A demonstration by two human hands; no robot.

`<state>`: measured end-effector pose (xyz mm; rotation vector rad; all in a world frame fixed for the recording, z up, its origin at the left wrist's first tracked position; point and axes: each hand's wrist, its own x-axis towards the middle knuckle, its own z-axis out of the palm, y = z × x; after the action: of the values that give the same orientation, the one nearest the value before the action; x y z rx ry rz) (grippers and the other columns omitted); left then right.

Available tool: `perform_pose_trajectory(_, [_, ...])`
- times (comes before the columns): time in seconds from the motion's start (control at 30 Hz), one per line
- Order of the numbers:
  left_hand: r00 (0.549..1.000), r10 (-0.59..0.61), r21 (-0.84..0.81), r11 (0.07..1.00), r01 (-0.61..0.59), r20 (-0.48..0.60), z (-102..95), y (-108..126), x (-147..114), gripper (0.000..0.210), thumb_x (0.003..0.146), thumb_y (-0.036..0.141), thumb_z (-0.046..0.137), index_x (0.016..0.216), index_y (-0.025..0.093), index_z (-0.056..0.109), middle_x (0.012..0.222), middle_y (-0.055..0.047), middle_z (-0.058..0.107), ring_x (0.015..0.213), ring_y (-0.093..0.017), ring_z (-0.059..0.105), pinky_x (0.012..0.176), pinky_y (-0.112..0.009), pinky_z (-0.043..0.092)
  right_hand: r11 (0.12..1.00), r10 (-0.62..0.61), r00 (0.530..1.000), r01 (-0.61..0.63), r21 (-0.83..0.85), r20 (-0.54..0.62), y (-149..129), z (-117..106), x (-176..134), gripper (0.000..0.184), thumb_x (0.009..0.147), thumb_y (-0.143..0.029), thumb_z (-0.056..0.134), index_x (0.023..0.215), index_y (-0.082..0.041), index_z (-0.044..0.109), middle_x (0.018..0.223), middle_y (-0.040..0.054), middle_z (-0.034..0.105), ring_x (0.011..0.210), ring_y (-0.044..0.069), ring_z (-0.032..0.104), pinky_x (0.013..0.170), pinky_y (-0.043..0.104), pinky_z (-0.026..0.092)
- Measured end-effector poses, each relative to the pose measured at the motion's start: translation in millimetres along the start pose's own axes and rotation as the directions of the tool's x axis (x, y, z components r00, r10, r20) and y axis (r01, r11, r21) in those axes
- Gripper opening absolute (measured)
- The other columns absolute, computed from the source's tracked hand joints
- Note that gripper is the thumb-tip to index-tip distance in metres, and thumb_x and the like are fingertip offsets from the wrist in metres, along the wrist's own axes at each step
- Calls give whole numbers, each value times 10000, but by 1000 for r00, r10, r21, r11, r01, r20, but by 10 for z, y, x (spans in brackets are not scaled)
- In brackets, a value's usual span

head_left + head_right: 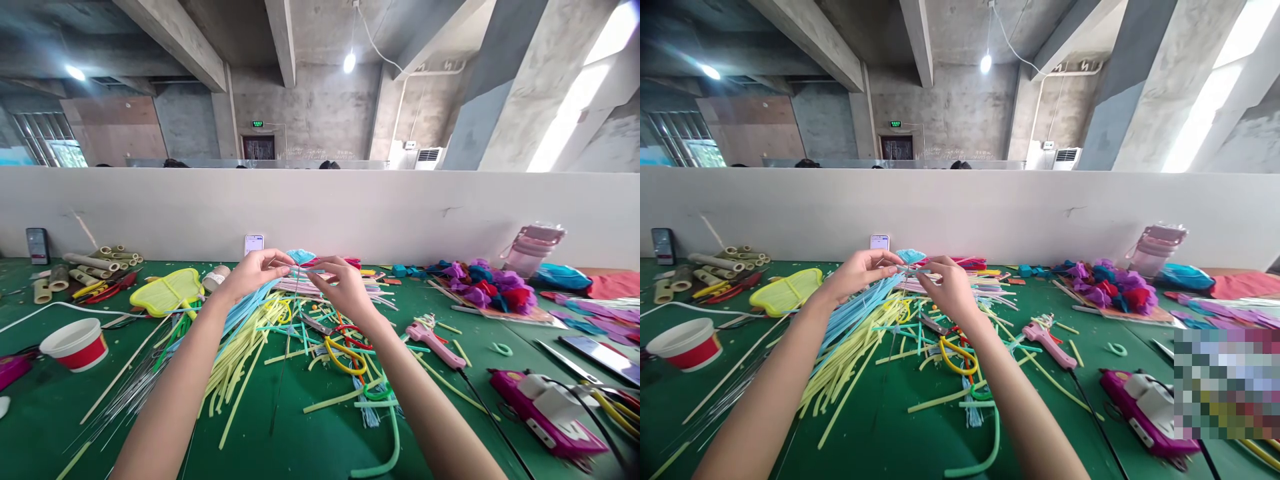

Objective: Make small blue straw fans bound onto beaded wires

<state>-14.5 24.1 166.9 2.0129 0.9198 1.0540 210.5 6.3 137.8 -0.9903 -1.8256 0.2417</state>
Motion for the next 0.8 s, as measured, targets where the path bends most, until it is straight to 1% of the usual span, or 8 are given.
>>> perform_pose_trajectory(0.07, [999,30,13,999,-30,23,-4,8,-2,292,845,373,697,1064,181,703,1117,-90,725,1065,-244,664,910,-364,520,998,30,1000,-30,54,-6,18,52,4,178,875,-342,647,937,-238,779,1093,81,703,967,217,682,697,281,575])
perform_pose_trajectory(0.17, [999,39,67,997,-41,39,-9,10,6,287,826,347,708,1062,184,700,1147,-91,725,1070,-241,670,915,-361,523,989,96,995,-94,111,-12,50,65,15,190,873,-365,656,941,-234,775,1074,75,724,927,215,703,706,288,574])
perform_pose_trajectory(0.3, [999,37,299,954,-25,-37,18,3,17,220,850,331,672,1034,217,708,1082,-63,746,939,-229,690,835,-351,535,982,149,988,-151,115,28,78,25,28,229,876,-407,648,931,-221,770,953,65,765,846,225,718,727,312,554])
perform_pose_trajectory(0.43, [977,198,455,879,-143,-77,65,-1,24,151,903,343,620,908,220,709,1040,-57,733,925,-223,675,823,-334,518,978,165,985,-169,118,45,82,24,30,251,880,-428,635,912,-211,758,850,51,770,810,229,719,689,303,529])
perform_pose_trajectory(0.53, [946,310,497,838,-226,-92,77,5,23,176,919,353,607,873,217,710,1230,-84,657,1095,-242,636,906,-344,499,973,166,986,-165,162,11,85,40,38,253,876,-432,638,900,-207,752,859,47,771,821,226,723,695,300,524])
perform_pose_trajectory(0.63, [929,352,527,814,-243,-114,78,23,10,166,916,349,616,867,216,701,1312,-92,603,1206,-263,585,988,-373,468,952,205,979,-195,237,-18,82,60,46,288,863,-469,646,885,-200,747,796,48,759,807,233,724,671,301,528])
perform_pose_trajectory(0.7, [929,355,531,810,-249,-105,83,39,-2,153,916,342,614,864,218,688,1297,-89,614,1208,-264,583,1002,-384,462,937,216,975,-192,292,-53,71,77,42,297,843,-486,669,850,-195,731,793,50,750,798,232,722,660,297,533])
perform_pose_trajectory(0.8, [931,355,525,810,-260,-87,97,59,-16,139,915,321,603,844,215,660,1263,-84,639,1139,-248,620,986,-374,471,938,171,974,-115,328,-148,37,111,19,260,831,-459,698,844,-199,706,869,54,730,817,213,708,678,285,538])
